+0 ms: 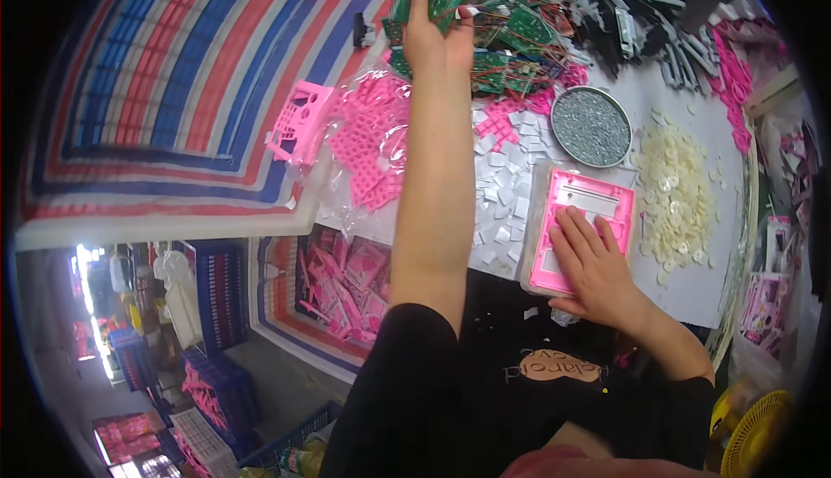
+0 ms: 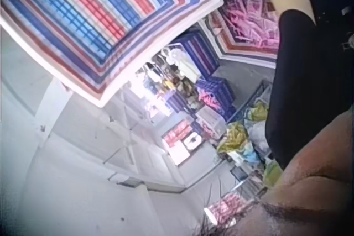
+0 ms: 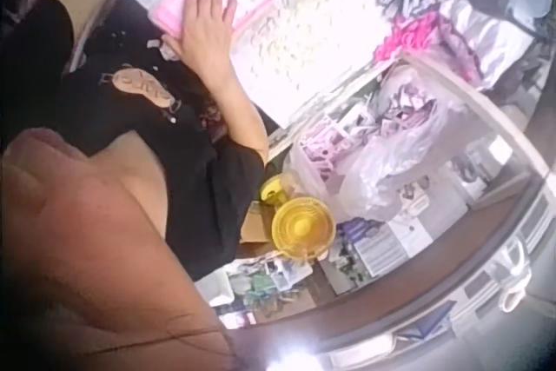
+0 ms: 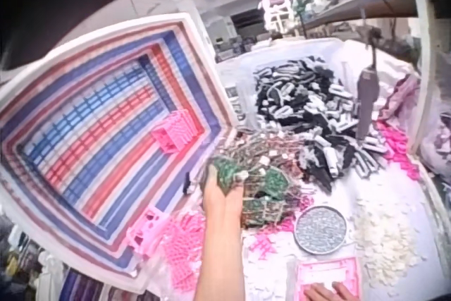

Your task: Assembling the internal and external components of a pink toy piggy bank using a hot glue gun.

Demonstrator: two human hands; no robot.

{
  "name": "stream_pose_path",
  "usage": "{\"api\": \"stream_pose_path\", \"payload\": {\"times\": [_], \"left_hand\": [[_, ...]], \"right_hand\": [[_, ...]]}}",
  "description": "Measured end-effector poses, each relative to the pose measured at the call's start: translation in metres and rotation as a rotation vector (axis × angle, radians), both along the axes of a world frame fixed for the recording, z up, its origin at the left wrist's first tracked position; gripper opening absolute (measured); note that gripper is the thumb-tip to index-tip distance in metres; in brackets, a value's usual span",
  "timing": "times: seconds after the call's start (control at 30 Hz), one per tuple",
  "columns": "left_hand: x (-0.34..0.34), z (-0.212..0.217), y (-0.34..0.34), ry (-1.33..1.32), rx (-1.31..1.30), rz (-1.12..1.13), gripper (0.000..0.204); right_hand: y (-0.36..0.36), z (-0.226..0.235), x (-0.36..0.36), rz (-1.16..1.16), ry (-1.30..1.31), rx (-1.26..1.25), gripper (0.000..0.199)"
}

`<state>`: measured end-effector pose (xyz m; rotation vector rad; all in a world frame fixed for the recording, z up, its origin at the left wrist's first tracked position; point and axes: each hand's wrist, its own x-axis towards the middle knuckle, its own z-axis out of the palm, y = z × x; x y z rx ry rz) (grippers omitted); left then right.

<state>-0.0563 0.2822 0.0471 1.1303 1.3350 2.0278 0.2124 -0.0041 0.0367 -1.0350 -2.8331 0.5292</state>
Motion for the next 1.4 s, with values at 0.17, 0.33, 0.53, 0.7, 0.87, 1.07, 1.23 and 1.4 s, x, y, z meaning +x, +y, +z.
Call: {"api": "stream_pose_path", "payload": {"times": [0.17, 0.33, 0.53, 0.7, 0.87, 1.07, 1.23, 1.4], "left_hand": [[0.022, 0.031, -0.103, 0.152, 0.277, -0.229, 0.028], [0.052, 0.023, -0.184, 0.965, 0.44, -0.199, 0.049], [0.059, -0.004, -0.254, 0.529, 0.091, -0.453, 0.058], [0.05, 0.011, -0.271, -0.341, -0.433, -0.834, 0.043], [0.035, -0.019, -0.263, -0.687, -0.347, -1.029, 0.025], [0.049, -0.036, -0.266, -0.663, -0.327, -0.866, 0.03], [0.049, -0.047, -0.267, -0.578, -0.209, -0.877, 0.035], [0.055, -0.04, -0.261, -0.568, -0.067, -0.988, 0.047]], "right_hand": [[0.027, 0.012, 0.03, 0.031, 0.486, -0.045, 0.068], [0.052, 0.027, -0.005, -0.577, 1.218, -1.032, 0.045], [0.063, 0.008, -0.018, -0.471, 1.424, -1.153, 0.029], [0.061, 0.024, -0.018, -0.387, 1.299, -1.139, 0.02], [0.054, 0.02, -0.013, -0.522, 1.436, -1.267, 0.017], [0.043, 0.002, -0.013, -0.694, 1.667, -1.273, 0.015], [0.052, 0.015, -0.018, -0.829, 1.775, -1.115, 0.013], [0.062, 0.003, -0.017, -0.748, 1.605, -1.37, 0.014]]}}
